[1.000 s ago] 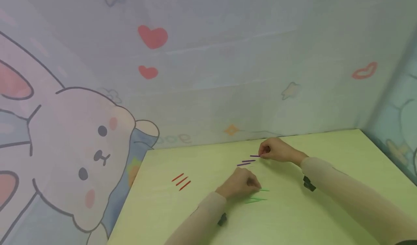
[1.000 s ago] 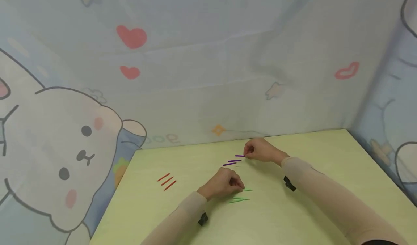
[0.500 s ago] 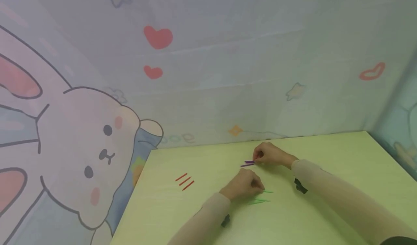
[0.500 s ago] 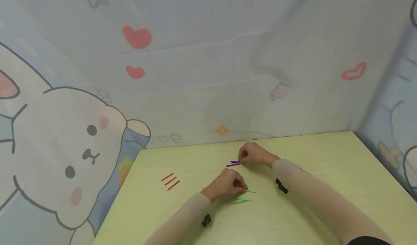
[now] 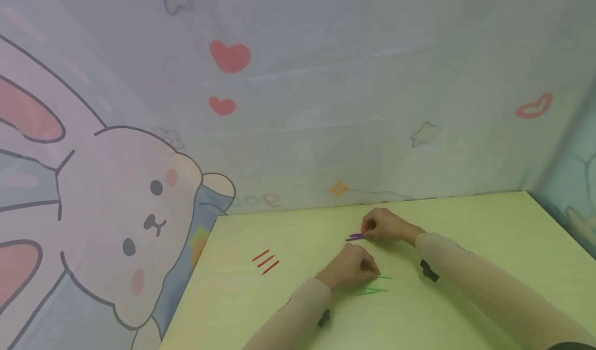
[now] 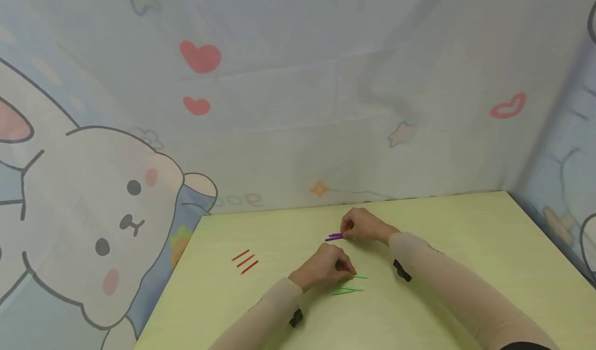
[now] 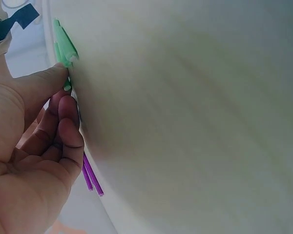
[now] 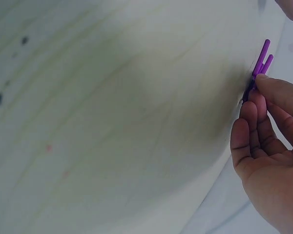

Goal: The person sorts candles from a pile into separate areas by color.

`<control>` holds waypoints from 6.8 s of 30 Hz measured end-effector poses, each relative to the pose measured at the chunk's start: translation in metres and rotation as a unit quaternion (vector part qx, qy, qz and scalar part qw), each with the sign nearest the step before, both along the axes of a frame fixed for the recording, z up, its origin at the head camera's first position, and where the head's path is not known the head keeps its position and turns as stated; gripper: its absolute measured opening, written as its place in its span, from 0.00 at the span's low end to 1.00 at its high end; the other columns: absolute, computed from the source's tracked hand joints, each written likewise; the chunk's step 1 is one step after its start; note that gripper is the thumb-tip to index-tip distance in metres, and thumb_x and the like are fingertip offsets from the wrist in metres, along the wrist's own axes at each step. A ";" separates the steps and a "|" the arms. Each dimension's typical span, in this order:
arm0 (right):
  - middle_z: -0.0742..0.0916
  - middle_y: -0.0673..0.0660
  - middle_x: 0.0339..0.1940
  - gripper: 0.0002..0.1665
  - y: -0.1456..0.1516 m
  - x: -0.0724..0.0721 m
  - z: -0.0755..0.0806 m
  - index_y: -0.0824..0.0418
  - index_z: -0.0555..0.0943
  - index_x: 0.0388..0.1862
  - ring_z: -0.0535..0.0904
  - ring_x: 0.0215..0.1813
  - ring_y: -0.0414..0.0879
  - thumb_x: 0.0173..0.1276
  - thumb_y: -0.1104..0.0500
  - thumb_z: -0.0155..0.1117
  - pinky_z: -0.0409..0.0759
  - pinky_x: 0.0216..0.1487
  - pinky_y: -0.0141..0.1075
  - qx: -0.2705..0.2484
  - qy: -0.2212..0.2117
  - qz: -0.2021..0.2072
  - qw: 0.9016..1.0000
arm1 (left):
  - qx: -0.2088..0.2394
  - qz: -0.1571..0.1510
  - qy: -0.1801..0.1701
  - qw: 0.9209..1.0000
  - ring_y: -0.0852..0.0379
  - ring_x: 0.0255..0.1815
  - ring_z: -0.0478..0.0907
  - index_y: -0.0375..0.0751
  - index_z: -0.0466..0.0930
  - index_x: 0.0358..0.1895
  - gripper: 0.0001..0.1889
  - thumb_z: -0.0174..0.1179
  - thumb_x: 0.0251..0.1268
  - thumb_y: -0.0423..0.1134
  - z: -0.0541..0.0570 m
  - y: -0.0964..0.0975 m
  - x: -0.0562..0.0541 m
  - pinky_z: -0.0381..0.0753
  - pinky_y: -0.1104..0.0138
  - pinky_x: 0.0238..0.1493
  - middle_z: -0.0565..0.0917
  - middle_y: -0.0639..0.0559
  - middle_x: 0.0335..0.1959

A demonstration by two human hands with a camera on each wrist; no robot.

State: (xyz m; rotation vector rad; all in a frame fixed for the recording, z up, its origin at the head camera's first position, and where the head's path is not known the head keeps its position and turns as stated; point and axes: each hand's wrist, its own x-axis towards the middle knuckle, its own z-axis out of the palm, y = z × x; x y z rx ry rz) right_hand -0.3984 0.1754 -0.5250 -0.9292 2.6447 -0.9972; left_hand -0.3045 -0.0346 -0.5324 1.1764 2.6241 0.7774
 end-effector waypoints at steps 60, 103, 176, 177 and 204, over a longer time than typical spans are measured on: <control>0.91 0.45 0.40 0.06 0.054 0.099 0.061 0.51 0.91 0.44 0.84 0.40 0.40 0.76 0.63 0.77 0.86 0.44 0.34 -0.076 0.025 -0.017 0.997 | 0.038 -0.008 -0.019 0.999 0.78 0.33 0.82 0.43 0.97 0.40 0.04 0.75 0.70 0.30 0.000 -0.002 -0.001 0.82 0.80 0.42 0.95 0.61 0.36; 0.91 0.43 0.34 0.09 0.005 0.182 -0.011 0.54 0.91 0.35 0.82 0.39 0.33 0.64 0.67 0.82 0.85 0.43 0.33 -0.061 0.040 -0.068 0.995 | 0.031 -0.001 -0.004 1.000 0.77 0.35 0.82 0.46 0.97 0.41 0.03 0.77 0.70 0.33 -0.004 -0.001 -0.003 0.81 0.80 0.46 0.95 0.60 0.36; 0.88 0.41 0.26 0.12 0.019 0.172 -0.021 0.54 0.90 0.27 0.81 0.30 0.33 0.61 0.71 0.76 0.87 0.37 0.34 -0.038 0.044 -0.100 0.993 | 0.026 -0.052 0.061 0.996 0.61 0.45 0.88 0.42 0.97 0.44 0.03 0.75 0.74 0.33 0.060 0.031 -0.055 0.84 0.74 0.50 0.95 0.54 0.43; 0.88 0.41 0.26 0.12 0.019 0.172 -0.021 0.54 0.90 0.27 0.81 0.30 0.33 0.61 0.71 0.76 0.86 0.37 0.33 -0.038 0.043 -0.100 0.993 | 0.023 -0.056 0.059 0.996 0.61 0.45 0.88 0.43 0.97 0.44 0.03 0.75 0.74 0.33 0.062 0.032 -0.057 0.84 0.74 0.50 0.95 0.55 0.43; 0.89 0.42 0.25 0.13 0.019 0.181 -0.011 0.56 0.89 0.26 0.81 0.31 0.33 0.60 0.74 0.75 0.85 0.35 0.32 -0.056 0.036 -0.109 0.992 | -0.037 -0.163 0.006 0.986 0.70 0.38 0.82 0.46 0.97 0.43 0.02 0.76 0.73 0.36 0.060 0.119 -0.072 0.81 0.80 0.43 0.91 0.61 0.43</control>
